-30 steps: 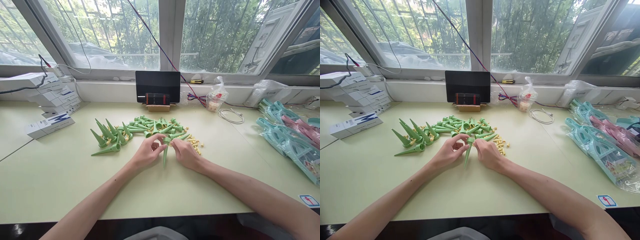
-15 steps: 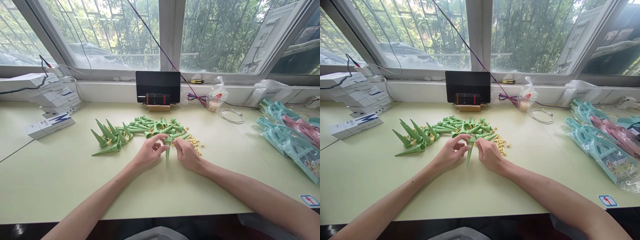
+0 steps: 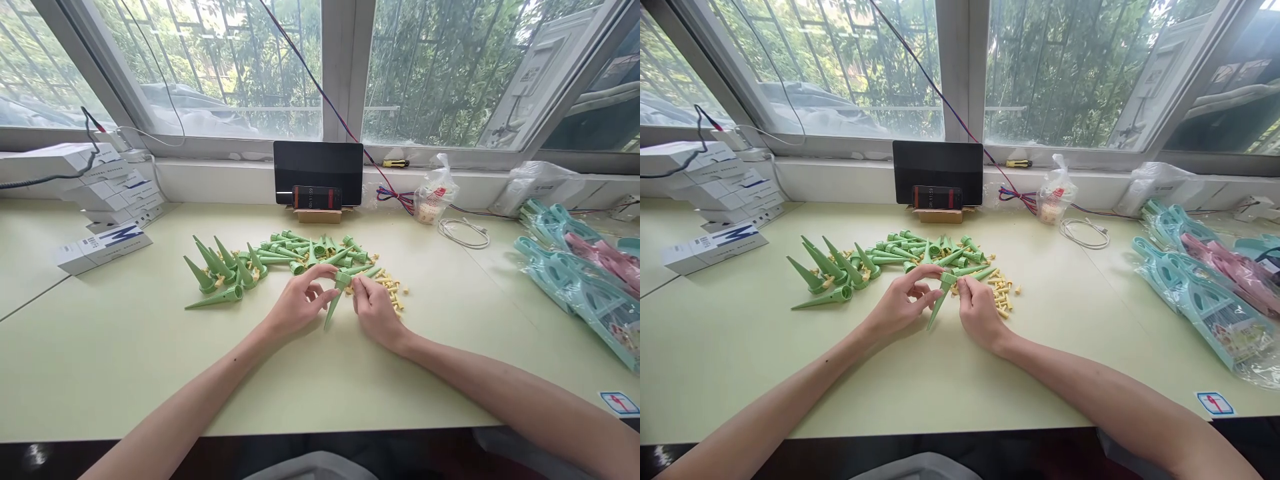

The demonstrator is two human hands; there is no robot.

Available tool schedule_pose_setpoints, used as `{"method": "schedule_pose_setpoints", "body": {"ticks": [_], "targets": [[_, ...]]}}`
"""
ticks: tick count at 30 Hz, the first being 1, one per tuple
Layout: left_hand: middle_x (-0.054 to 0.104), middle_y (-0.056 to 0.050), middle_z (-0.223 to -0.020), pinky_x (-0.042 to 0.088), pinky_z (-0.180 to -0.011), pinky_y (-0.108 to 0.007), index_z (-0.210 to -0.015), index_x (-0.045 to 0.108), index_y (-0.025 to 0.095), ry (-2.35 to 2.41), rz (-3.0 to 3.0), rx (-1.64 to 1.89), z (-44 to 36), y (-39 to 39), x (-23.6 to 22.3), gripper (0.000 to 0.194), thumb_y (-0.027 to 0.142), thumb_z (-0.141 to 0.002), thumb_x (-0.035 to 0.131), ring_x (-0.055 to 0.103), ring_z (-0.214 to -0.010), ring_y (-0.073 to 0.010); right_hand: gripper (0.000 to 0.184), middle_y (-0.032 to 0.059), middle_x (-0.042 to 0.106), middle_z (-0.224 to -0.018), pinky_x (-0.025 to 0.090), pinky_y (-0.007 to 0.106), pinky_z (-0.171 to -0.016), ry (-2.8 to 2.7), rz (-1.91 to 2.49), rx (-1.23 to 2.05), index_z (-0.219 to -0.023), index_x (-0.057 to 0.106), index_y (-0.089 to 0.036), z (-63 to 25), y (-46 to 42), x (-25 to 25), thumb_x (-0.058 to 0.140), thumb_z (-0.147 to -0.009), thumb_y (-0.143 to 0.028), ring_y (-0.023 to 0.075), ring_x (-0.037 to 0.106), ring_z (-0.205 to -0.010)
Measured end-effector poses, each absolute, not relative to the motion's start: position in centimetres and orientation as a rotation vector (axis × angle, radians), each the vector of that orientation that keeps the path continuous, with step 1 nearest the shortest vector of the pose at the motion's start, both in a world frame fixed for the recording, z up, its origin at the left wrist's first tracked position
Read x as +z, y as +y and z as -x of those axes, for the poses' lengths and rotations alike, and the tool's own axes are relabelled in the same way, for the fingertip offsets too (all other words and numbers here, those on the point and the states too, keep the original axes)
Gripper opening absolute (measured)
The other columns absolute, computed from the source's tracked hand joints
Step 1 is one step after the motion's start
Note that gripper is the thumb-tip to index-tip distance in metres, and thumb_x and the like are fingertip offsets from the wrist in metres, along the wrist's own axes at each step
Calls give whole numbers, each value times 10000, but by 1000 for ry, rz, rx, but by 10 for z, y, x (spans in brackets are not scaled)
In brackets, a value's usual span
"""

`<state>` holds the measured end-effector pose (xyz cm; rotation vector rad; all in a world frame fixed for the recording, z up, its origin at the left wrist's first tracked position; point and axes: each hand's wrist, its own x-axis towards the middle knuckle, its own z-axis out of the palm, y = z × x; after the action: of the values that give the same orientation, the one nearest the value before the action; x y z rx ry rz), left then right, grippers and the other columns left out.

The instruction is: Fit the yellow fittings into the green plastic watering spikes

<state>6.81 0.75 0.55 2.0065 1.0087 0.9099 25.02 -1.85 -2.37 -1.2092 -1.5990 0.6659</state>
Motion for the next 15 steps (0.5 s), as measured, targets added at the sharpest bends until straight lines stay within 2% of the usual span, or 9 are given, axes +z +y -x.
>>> {"method": "schedule_pose_setpoints", "body": {"ticks": [7,11,13,15], "targets": [[686,-63,-1161,544,-626,-253,-1224,581,235,1013,-2038,881,-66,9,4,368,355,-880,630,641,-585,-90,380,-38,388,-537,277,274,-486,-1524,1209,787,-689,356,-234,-249,-17,-25,383,-1008,-440,137,357,-498],[722,-25,-909,539,-617,-260,-1226,616,233,1029,-2025,888,-66,10,1,373,364,-878,647,622,-567,-107,388,-43,384,-523,280,276,-480,-1516,1190,829,-689,361,-235,-250,-17,-24,381,-1009,-453,134,354,-480],[711,-30,-939,539,-617,-254,-1213,637,236,1020,-2014,918,-66,10,1,356,359,-879,649,617,-600,-108,394,-45,387,-516,284,276,-477,-1513,1180,855,-691,369,-234,-250,-17,-24,376,-1011,-464,131,352,-471],[679,-48,-1078,537,-611,-242,-1194,657,243,1004,-2008,961,-67,10,2,330,353,-883,644,614,-659,-106,399,-47,390,-511,286,275,-475,-1508,1170,879,-696,377,-232,-250,-16,-24,368,-1013,-474,128,351,-465]]}}
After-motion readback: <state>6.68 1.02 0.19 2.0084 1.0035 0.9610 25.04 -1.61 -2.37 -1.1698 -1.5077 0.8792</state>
